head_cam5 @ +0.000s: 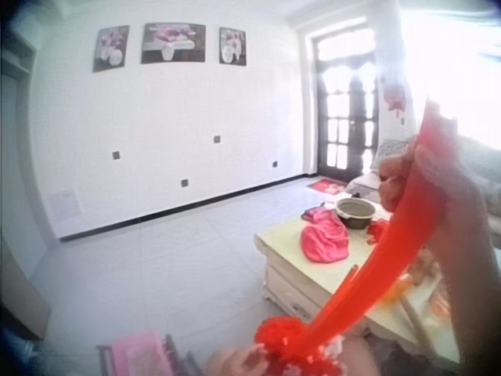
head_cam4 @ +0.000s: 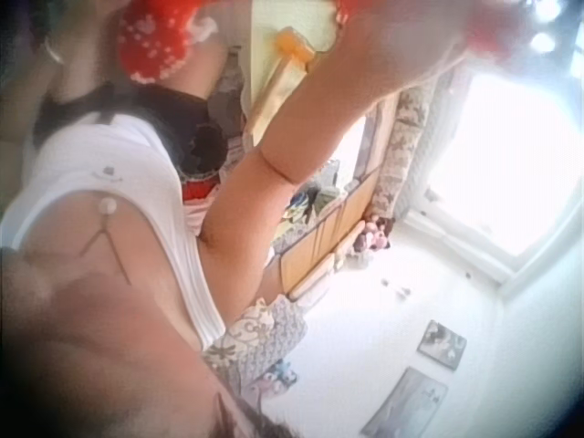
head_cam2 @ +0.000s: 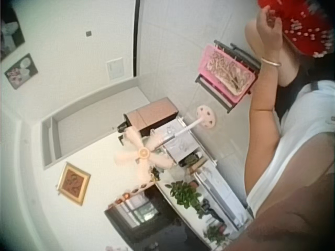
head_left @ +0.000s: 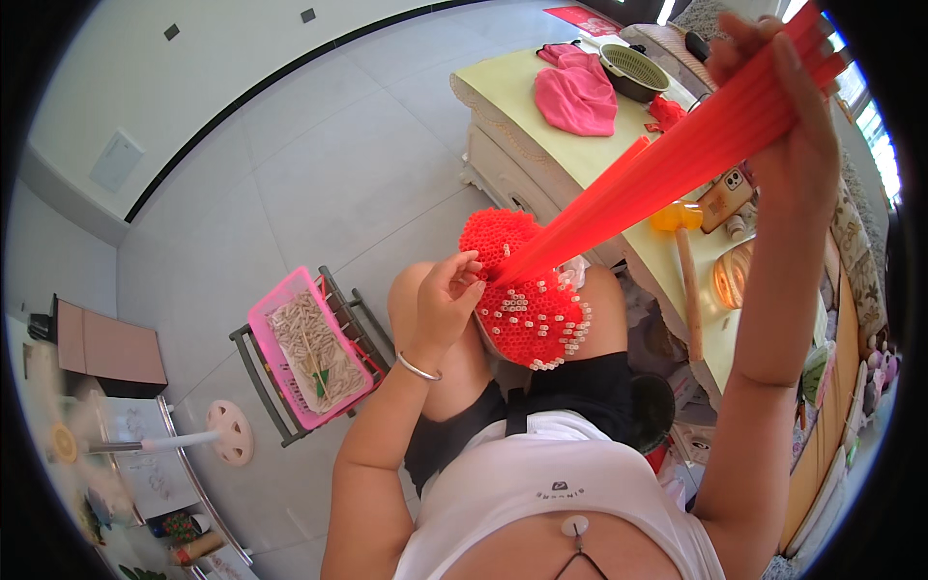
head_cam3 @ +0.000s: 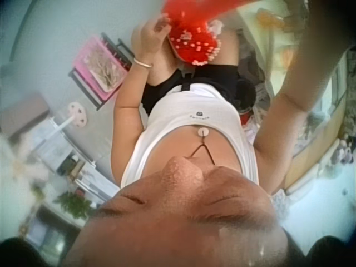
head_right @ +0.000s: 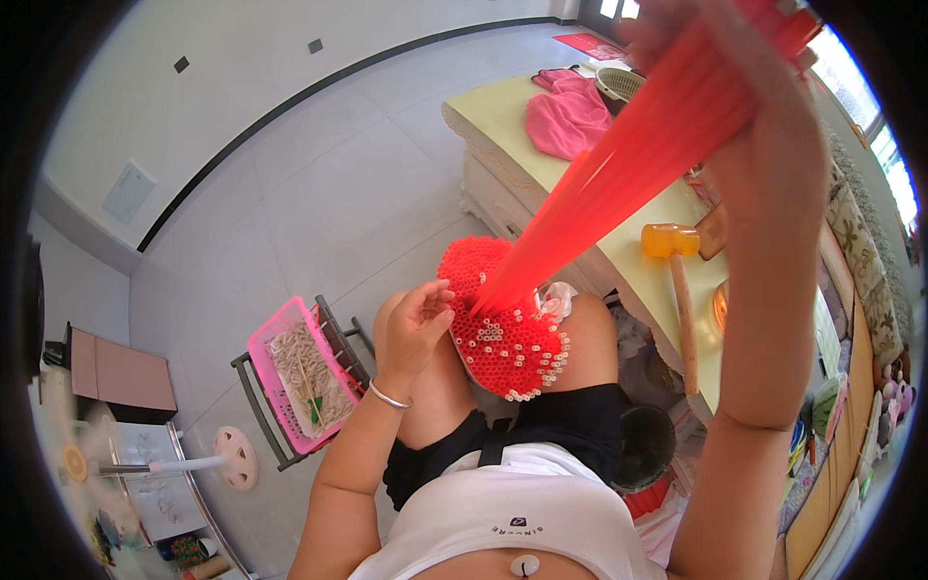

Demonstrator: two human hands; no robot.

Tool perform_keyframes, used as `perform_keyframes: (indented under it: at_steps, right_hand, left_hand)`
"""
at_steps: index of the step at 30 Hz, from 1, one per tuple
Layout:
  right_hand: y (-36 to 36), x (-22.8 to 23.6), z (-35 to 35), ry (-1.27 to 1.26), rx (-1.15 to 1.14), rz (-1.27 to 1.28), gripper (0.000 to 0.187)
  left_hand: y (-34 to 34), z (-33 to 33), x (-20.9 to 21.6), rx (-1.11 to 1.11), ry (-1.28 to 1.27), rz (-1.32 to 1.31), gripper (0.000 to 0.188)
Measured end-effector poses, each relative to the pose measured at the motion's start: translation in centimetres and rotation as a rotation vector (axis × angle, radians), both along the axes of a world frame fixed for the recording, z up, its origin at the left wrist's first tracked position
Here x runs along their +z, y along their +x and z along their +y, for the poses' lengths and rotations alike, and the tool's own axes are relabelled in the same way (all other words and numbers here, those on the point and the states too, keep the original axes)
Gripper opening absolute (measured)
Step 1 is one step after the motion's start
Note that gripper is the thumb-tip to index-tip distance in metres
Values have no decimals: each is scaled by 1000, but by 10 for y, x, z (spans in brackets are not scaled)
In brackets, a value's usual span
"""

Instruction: The person attaches red decorative components to a larger red heart-shaped craft piece by hand, individually placing the red parts into slots on the heart and then securing the base of the heart with white paper and string.

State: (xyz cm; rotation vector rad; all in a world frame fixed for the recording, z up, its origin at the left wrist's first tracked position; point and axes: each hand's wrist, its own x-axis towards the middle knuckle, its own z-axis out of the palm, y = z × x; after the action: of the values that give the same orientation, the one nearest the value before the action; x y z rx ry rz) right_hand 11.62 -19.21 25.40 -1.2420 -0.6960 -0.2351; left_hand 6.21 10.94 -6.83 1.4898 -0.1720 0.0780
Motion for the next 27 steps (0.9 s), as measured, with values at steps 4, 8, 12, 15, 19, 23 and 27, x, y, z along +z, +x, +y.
perform_keyframes:
  at_steps: [4, 8, 12, 15, 19, 23, 27]
  right_hand:
    - [11, 34, -63, 83, -240, 32, 32]
    - [-3, 44, -105, 270, -428, 68, 44]
    - [-18, 31, -158, 365, -601, 142, 48]
    - [-26, -6, -185, 377, -496, 172, 40]
    - [-38, -21, -200, 417, -451, 140, 30]
    - [-52, -20, -185, 438, -397, 153, 25]
    - [-74, -21, -172, 519, -299, 124, 23]
  left_hand:
    - [-1, 3, -3, 63, 74, -19, 42]
    - [-5, 0, 23, 86, 1, 53, 40]
    - [5, -13, 35, -46, -229, 69, 63]
    - [21, -31, 50, -159, 9, -133, 71]
    - [27, -72, 105, -357, 72, -398, 86]
    - [28, -98, 161, -327, 107, -626, 91]
    - [19, -125, 191, -248, 439, -859, 89]
